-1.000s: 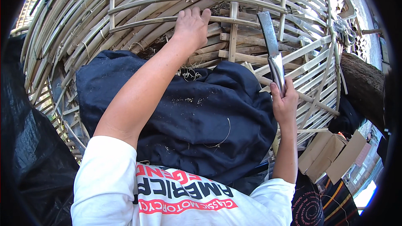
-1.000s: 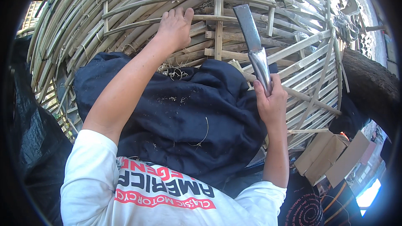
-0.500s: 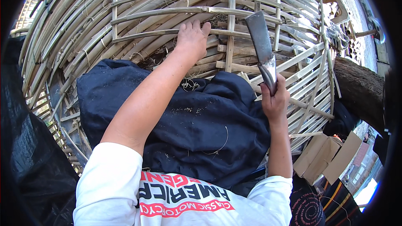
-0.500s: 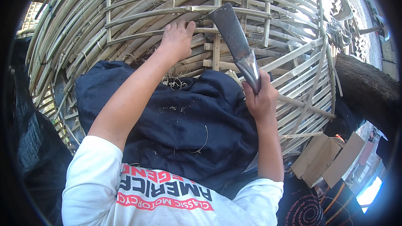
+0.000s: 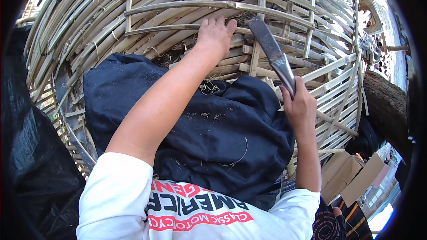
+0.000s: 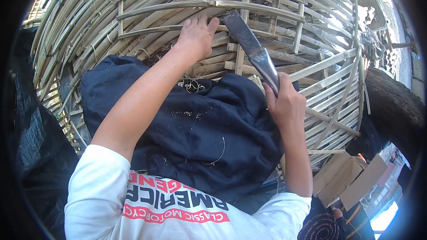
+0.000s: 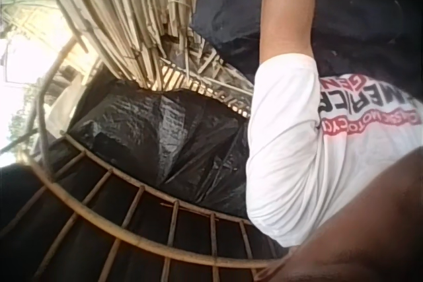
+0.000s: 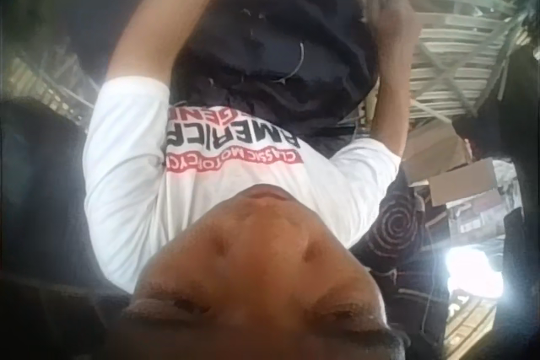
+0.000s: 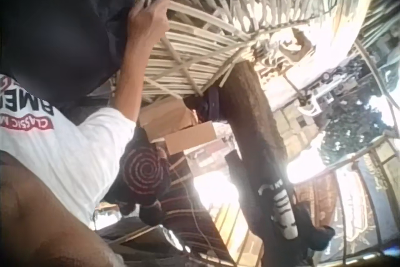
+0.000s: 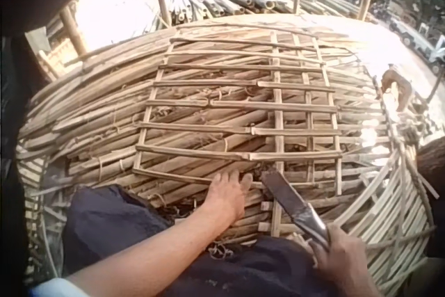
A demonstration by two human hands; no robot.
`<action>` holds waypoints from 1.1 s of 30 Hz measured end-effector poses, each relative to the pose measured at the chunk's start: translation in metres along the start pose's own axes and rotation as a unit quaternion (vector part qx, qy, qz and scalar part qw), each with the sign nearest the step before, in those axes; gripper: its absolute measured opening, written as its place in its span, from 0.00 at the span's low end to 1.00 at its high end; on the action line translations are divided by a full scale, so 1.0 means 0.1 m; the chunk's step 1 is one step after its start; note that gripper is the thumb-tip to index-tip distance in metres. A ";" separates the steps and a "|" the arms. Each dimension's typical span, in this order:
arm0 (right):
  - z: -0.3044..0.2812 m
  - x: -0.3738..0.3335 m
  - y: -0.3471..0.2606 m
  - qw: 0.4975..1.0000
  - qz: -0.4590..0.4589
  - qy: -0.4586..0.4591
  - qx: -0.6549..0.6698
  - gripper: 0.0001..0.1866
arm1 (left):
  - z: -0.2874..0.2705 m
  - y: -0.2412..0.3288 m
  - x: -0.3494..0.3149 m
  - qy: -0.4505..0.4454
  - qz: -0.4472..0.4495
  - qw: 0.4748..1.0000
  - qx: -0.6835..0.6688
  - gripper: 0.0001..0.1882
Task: The person weaves bamboo strips into a large lattice structure, using a knife to trim edges and guide the strips through the frame.
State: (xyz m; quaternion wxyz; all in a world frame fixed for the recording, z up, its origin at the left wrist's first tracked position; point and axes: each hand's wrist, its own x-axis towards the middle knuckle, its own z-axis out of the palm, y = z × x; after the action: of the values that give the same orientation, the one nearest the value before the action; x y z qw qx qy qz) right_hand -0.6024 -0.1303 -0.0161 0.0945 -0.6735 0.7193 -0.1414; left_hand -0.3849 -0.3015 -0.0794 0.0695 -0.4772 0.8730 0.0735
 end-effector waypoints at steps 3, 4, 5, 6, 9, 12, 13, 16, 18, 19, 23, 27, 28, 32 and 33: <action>0.11 -0.08 0.10 0.999 -0.012 0.028 0.035 0.19 | 0.05 0.03 0.01 0.021 0.006 1.000 0.009 0.35; 0.13 -0.02 0.16 0.999 0.020 -0.036 -0.013 0.20 | 0.04 0.03 0.00 0.010 0.006 1.000 0.003 0.35; 0.15 0.02 0.16 0.992 0.050 -0.097 -0.061 0.21 | 0.02 0.00 0.01 0.001 0.006 1.000 -0.001 0.35; 0.07 -0.01 0.08 0.996 0.028 -0.069 -0.055 0.21 | 0.00 -0.01 0.04 0.009 0.004 1.000 0.003 0.35; 0.10 -0.07 0.05 0.988 -0.056 0.110 0.092 0.20 | 0.03 0.01 -0.01 0.006 0.005 1.000 0.008 0.34; 0.19 0.12 0.24 0.993 0.020 -0.089 -0.069 0.20 | -0.02 0.01 0.06 0.001 0.004 1.000 0.013 0.34; 0.12 0.10 0.22 0.999 0.007 -0.040 -0.036 0.19 | -0.04 0.05 0.07 0.001 0.003 1.000 0.016 0.34; 0.14 -0.08 0.09 0.993 -0.035 0.066 0.087 0.18 | 0.03 0.00 -0.06 -0.006 -0.003 1.000 0.007 0.33; 0.18 -0.01 0.22 0.999 0.008 -0.034 -0.020 0.19 | 0.00 -0.02 0.01 -0.007 0.006 1.000 -0.004 0.34; 0.17 0.01 0.25 0.993 0.030 -0.085 -0.073 0.21 | 0.00 0.03 0.02 -0.001 0.010 1.000 -0.006 0.34; 0.16 -0.08 0.14 0.994 -0.039 0.071 0.069 0.17 | 0.00 -0.01 0.01 0.011 0.004 1.000 -0.012 0.33; 0.01 -0.01 0.09 0.999 0.013 -0.037 -0.020 0.19 | -0.03 -0.05 -0.02 0.007 -0.002 1.000 -0.018 0.33; -0.01 0.01 0.03 0.999 -0.011 0.021 0.027 0.19 | -0.02 -0.05 -0.01 0.015 -0.005 1.000 -0.010 0.33; 0.20 0.17 0.16 0.986 0.039 -0.123 -0.106 0.22 | 0.01 -0.02 -0.02 -0.015 -0.002 1.000 -0.001 0.35; 0.13 0.16 0.12 0.995 0.024 -0.069 -0.063 0.22 | -0.02 -0.07 -0.02 -0.022 -0.009 1.000 0.000 0.35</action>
State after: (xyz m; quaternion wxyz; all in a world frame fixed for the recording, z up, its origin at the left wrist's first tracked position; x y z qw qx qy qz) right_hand -0.6101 -0.1469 -0.0317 0.1045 -0.6690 0.7344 -0.0468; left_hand -0.3782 -0.3035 -0.0772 0.0892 -0.4837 0.8666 0.0837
